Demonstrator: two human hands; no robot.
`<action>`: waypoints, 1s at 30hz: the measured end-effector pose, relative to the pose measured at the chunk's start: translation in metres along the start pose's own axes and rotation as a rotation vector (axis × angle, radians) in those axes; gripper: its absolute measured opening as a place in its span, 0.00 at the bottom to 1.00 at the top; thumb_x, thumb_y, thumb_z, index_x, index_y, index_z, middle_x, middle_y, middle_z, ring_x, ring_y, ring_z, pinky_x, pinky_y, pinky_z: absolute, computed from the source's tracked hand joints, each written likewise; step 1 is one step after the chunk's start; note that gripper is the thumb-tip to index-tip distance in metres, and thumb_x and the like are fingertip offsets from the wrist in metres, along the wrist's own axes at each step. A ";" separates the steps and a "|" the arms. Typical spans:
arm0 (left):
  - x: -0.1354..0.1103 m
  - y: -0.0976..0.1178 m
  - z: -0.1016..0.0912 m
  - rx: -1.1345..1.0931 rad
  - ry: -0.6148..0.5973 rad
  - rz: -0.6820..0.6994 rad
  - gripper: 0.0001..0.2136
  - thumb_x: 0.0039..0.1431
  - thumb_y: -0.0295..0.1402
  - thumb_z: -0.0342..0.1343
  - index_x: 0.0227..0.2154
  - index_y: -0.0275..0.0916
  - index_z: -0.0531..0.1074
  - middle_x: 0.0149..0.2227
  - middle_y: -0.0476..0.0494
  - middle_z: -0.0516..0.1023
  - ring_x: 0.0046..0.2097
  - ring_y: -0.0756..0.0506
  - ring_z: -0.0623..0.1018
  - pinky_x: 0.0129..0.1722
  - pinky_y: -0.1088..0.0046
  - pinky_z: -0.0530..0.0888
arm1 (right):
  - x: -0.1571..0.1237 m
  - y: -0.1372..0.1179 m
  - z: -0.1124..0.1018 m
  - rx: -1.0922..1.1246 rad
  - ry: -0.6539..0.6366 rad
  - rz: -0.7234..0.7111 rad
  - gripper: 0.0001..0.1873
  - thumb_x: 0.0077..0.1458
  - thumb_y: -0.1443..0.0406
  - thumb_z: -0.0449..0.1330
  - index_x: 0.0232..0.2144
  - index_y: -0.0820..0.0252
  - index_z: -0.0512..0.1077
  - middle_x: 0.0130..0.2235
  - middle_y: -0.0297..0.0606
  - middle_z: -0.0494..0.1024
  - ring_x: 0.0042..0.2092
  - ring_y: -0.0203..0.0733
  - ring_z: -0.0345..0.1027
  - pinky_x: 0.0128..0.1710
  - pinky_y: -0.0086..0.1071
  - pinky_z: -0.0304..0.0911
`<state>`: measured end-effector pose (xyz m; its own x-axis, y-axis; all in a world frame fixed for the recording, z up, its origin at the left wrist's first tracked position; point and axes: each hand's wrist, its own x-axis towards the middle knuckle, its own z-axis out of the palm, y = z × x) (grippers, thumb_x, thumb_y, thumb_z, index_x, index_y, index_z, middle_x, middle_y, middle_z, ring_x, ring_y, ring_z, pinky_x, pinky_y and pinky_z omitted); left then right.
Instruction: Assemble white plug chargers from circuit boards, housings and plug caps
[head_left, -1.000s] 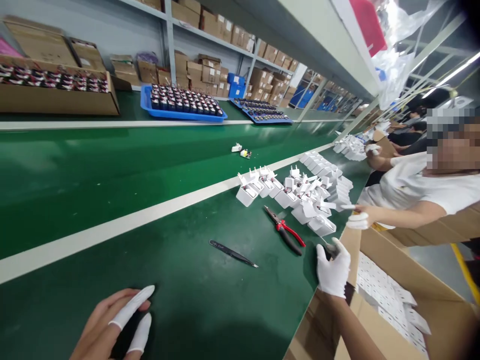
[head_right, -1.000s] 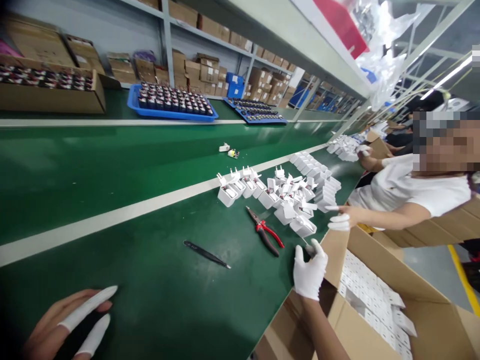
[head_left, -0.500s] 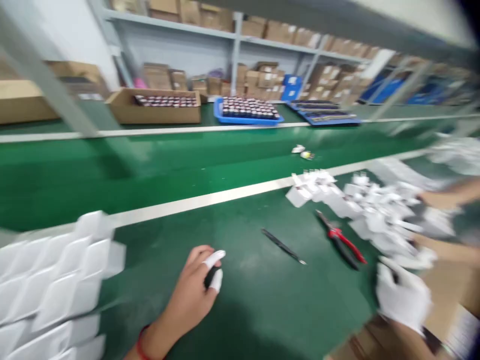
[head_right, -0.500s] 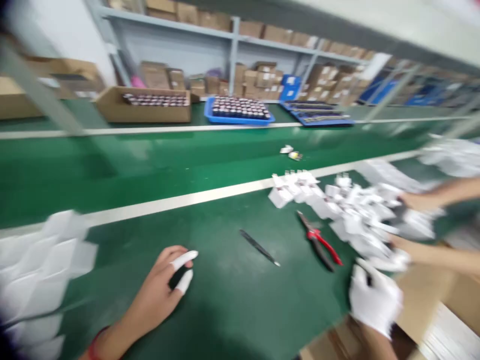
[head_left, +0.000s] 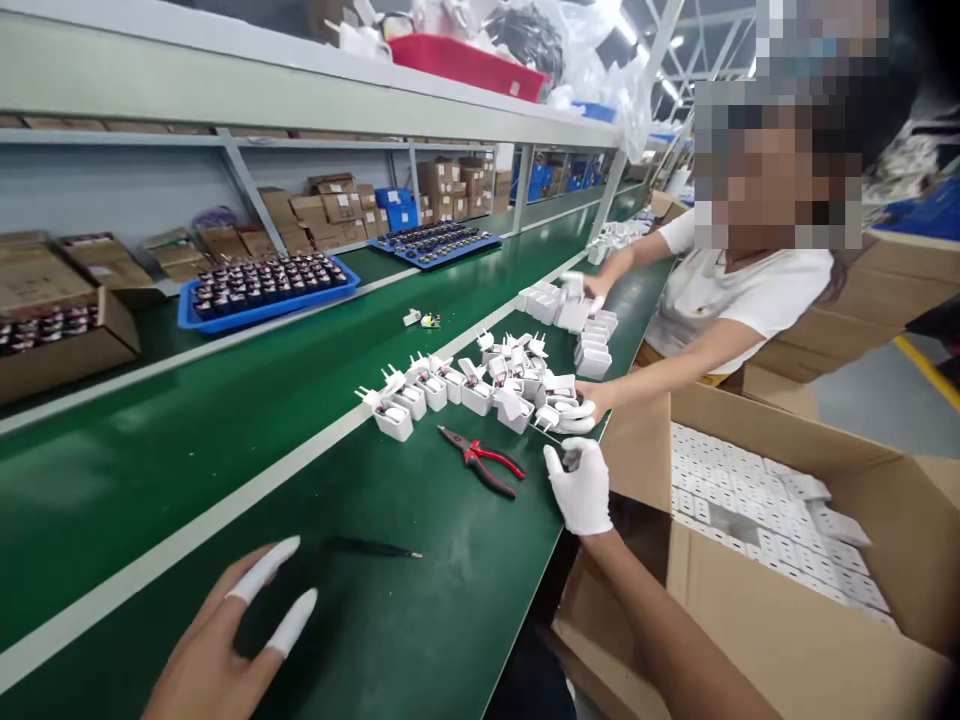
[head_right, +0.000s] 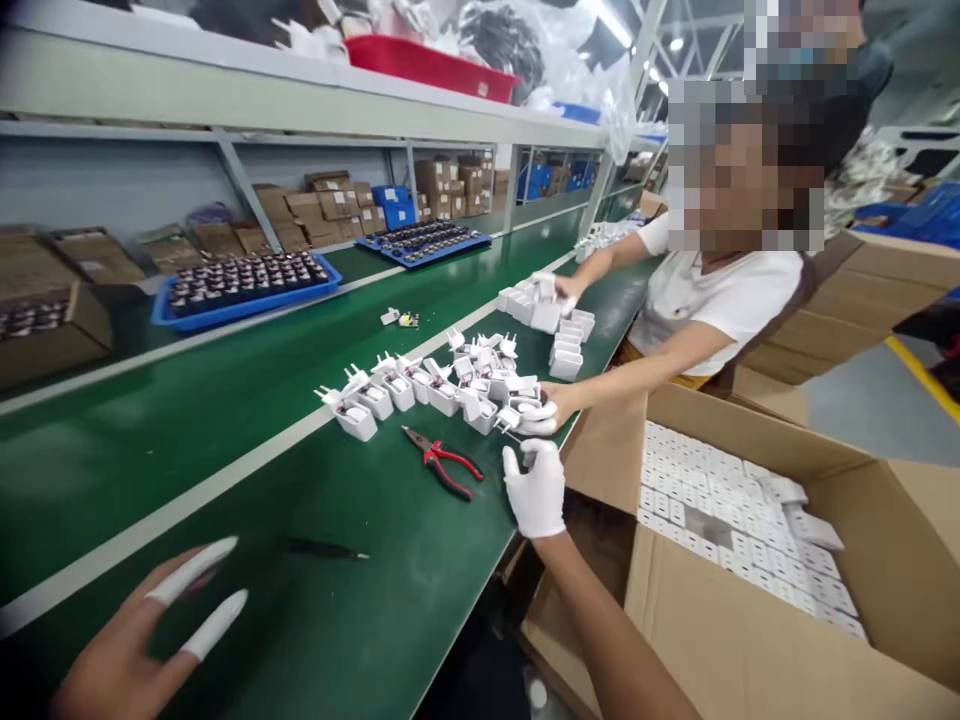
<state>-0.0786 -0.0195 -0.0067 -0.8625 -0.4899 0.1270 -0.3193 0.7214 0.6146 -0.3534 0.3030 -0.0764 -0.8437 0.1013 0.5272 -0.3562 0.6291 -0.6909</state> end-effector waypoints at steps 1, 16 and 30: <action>0.020 0.012 0.007 -0.053 -0.028 -0.039 0.32 0.54 0.52 0.57 0.60 0.46 0.63 0.59 0.37 0.68 0.56 0.31 0.74 0.51 0.52 0.77 | -0.003 -0.001 -0.002 0.006 -0.050 -0.027 0.13 0.57 0.55 0.58 0.32 0.58 0.67 0.28 0.35 0.70 0.29 0.40 0.65 0.33 0.35 0.63; 0.202 0.099 0.100 -0.554 0.069 -0.083 0.58 0.40 0.37 0.73 0.67 0.43 0.37 0.62 0.30 0.63 0.62 0.36 0.68 0.63 0.54 0.64 | 0.046 -0.034 0.013 -0.106 -0.361 -0.038 0.65 0.39 0.54 0.73 0.69 0.65 0.40 0.67 0.60 0.49 0.63 0.68 0.55 0.56 0.56 0.64; 0.245 0.143 0.165 -0.544 0.199 -0.073 0.42 0.47 0.25 0.68 0.62 0.35 0.52 0.54 0.33 0.72 0.57 0.38 0.73 0.59 0.60 0.70 | 0.096 -0.047 0.058 0.021 -0.413 -0.062 0.50 0.53 0.55 0.62 0.70 0.56 0.41 0.71 0.48 0.33 0.64 0.61 0.56 0.54 0.47 0.69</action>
<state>-0.4006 0.0440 -0.0159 -0.7389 -0.6493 0.1803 -0.0821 0.3524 0.9322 -0.4409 0.2385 -0.0224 -0.9089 -0.2568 0.3286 -0.4162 0.6078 -0.6762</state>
